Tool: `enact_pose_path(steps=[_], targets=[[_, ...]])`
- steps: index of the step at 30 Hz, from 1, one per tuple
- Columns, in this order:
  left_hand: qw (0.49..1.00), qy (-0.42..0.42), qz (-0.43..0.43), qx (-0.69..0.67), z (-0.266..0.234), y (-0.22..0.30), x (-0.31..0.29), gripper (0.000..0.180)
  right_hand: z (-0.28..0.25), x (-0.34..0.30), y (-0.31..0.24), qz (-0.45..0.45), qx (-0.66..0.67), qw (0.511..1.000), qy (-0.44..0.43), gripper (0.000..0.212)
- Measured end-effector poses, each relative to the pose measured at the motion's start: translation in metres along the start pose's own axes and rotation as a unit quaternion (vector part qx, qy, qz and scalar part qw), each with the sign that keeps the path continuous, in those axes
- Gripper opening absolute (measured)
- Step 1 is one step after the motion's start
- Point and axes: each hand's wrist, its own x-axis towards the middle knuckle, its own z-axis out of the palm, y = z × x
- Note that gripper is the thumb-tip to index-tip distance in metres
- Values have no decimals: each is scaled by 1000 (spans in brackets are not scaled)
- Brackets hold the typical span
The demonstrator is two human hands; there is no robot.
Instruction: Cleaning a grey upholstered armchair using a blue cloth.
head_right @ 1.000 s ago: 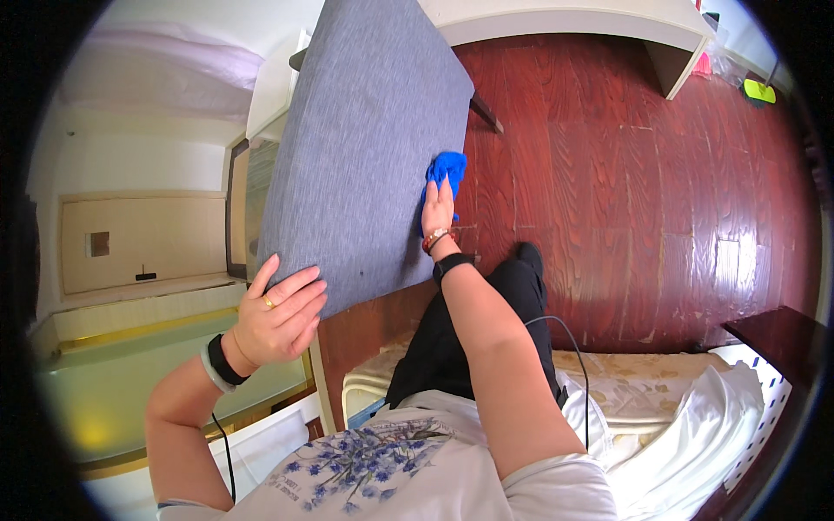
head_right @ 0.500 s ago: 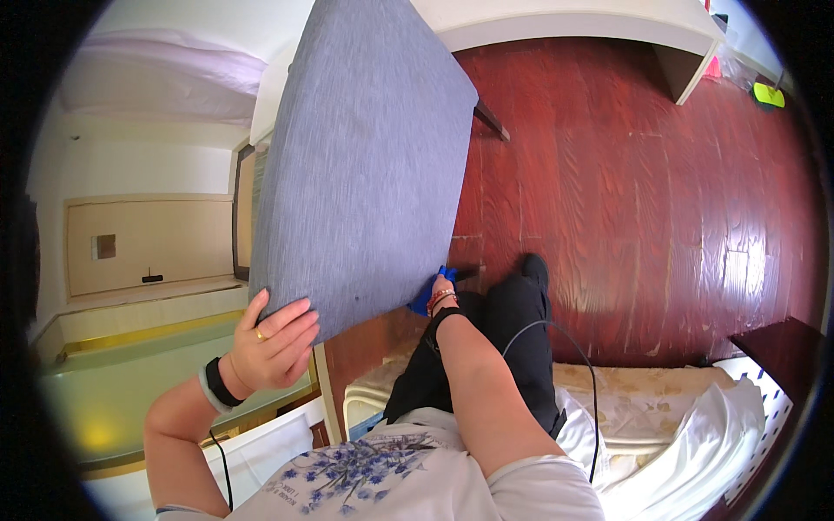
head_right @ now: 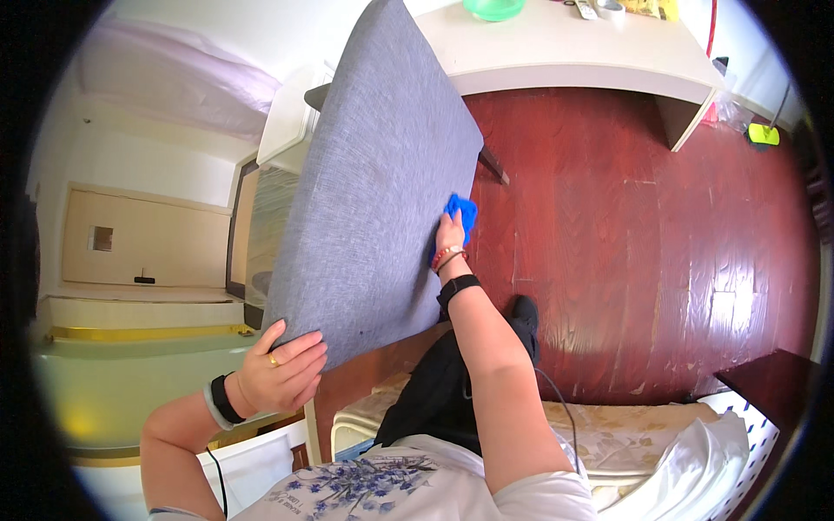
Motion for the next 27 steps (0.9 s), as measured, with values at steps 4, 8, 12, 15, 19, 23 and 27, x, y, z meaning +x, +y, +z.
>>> enact_pose_path(steps=[4,8,12,15,19,23,27], targets=[[999,-31,-41,10,-6,1,-26,17,76,-92,-114,-105,28,993,-36,54],[999,-25,-30,1,-6,-3,-27,17,77,-143,-184,-259,-19,961,-93,55],[997,-31,-38,-59,-7,-6,-17,12,68,-201,-230,-332,-37,933,-130,56],[987,-53,-15,-150,-9,-24,4,10,64,-218,-241,-389,-44,907,-153,54],[995,-46,-33,-80,-24,-58,46,11,66,-214,-254,-423,-59,885,-187,47],[977,144,-154,-24,-9,-93,92,30,72,-174,-260,-451,-60,878,-152,45],[947,177,-250,-96,9,-131,121,56,87,-141,-271,-424,-52,897,-111,44]])
